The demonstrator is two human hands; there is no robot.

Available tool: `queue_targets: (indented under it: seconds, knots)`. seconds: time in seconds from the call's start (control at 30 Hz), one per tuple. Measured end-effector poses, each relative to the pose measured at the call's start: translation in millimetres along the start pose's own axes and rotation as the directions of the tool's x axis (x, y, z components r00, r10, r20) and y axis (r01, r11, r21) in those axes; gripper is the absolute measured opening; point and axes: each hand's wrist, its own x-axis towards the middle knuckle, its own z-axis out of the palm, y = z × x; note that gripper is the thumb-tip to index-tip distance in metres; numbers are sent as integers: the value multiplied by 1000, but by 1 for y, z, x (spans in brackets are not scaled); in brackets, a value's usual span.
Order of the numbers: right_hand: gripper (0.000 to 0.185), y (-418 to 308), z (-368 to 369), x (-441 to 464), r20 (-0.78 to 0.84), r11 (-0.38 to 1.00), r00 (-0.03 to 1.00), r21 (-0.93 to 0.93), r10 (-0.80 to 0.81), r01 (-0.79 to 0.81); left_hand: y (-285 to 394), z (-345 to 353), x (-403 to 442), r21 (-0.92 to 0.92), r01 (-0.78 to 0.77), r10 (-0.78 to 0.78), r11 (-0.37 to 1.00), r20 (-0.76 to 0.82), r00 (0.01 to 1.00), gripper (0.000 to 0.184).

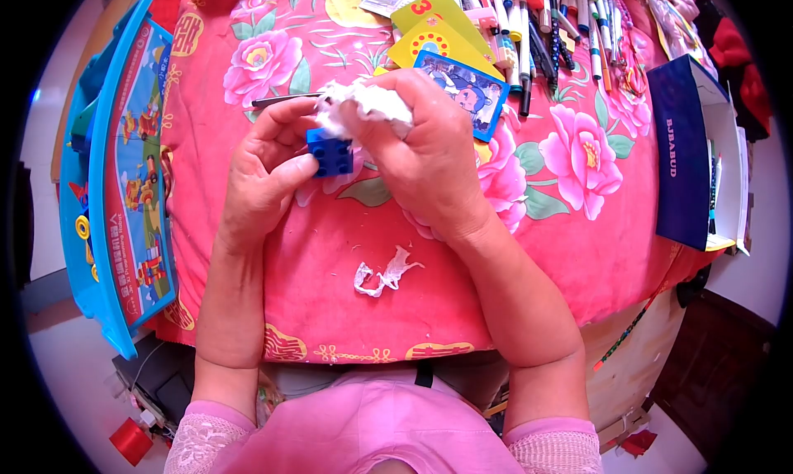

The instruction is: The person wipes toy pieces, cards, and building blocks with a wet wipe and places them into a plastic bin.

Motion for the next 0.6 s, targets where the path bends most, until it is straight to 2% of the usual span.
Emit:
queue_targets:
  seconds: [0.07, 0.17, 0.2, 0.3, 0.4, 0.5, 0.6]
  knots:
    - [15, 2, 4, -1, 34, 992, 991, 3, -127, 127, -1, 3, 0, 26, -17, 17, 1000, -23, 1000, 43]
    - [15, 7, 3, 2, 113, 980, 980, -94, -163, 174, 1, 3, 0, 141, -17, 19, 990, -15, 1000, 44]
    - [15, 8, 4, -1, 93, 999, 996, 32, 16, -19, 2, 3, -1, 192, -13, 14, 981, -6, 1000, 44]
    - [16, 6, 3, 0, 10, 999, 999, -6, -38, 38, -4, -1, -1, 99, -23, 26, 995, -29, 999, 44]
    - [16, 2, 2, 1, -54, 994, 993, -59, -101, 97, -3, -2, 1, 103, -46, 50, 994, -33, 998, 46]
    - [17, 0, 3, -1, 4, 995, 995, 9, -101, 101, -3, 7, 0, 110, -16, 22, 994, -58, 998, 48]
    - [17, 6, 3, -1, 153, 953, 964, -178, -219, 245, -11, 3, 0, 339, -115, 117, 934, 15, 993, 48]
